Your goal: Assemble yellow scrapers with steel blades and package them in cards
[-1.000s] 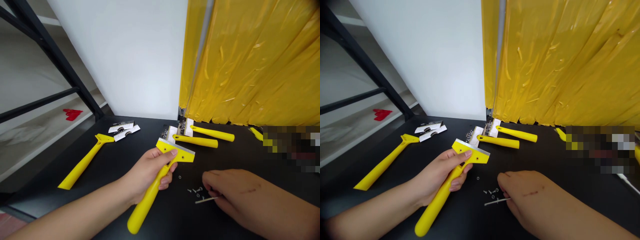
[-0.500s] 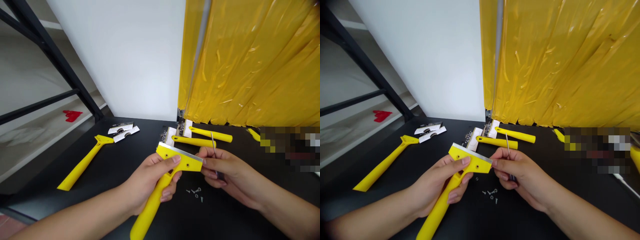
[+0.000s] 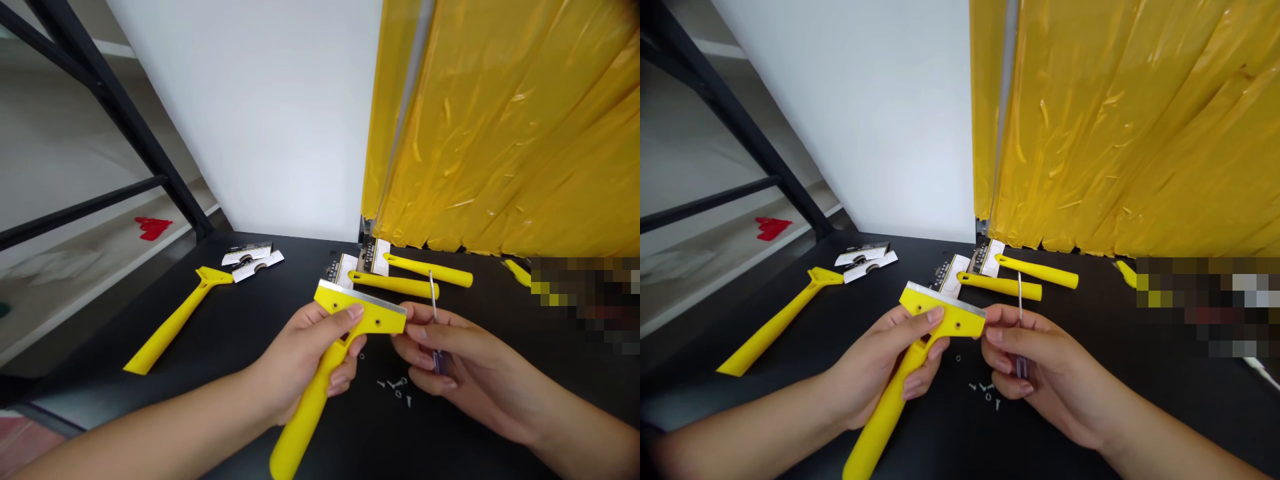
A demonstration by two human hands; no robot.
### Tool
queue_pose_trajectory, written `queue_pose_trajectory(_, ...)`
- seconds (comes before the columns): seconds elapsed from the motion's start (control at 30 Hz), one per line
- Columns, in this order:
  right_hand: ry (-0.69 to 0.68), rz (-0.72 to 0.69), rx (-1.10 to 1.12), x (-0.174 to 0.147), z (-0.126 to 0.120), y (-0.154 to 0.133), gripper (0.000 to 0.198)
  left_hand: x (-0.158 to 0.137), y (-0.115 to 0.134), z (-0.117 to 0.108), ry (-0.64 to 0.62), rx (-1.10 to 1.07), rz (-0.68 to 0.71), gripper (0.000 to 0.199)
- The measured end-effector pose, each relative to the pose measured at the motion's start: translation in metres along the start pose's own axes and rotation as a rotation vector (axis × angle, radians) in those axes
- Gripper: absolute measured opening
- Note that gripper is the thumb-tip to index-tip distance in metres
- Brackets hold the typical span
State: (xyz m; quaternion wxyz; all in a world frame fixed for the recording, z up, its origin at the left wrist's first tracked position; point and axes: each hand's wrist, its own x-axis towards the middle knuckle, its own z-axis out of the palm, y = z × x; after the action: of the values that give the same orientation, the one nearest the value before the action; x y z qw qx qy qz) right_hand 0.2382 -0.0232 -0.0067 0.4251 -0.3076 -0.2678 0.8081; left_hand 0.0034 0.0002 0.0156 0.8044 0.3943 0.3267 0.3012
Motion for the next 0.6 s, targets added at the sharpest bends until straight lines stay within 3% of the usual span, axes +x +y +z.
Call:
queue_pose_trajectory(0.2,-0.044,0.032,-0.016,-0.0046,-0.001,0.0022,0.022,-0.0001,-0.0024,0.0025,0.043,-0.012,0.051,0.033)
queue_pose_trajectory(0.6,-0.055,0.05,-0.024,-0.0047,-0.0014,0.0015,0.019,-0.0018,-0.0024,0.0018,0.025,-0.01,0.041,0.039)
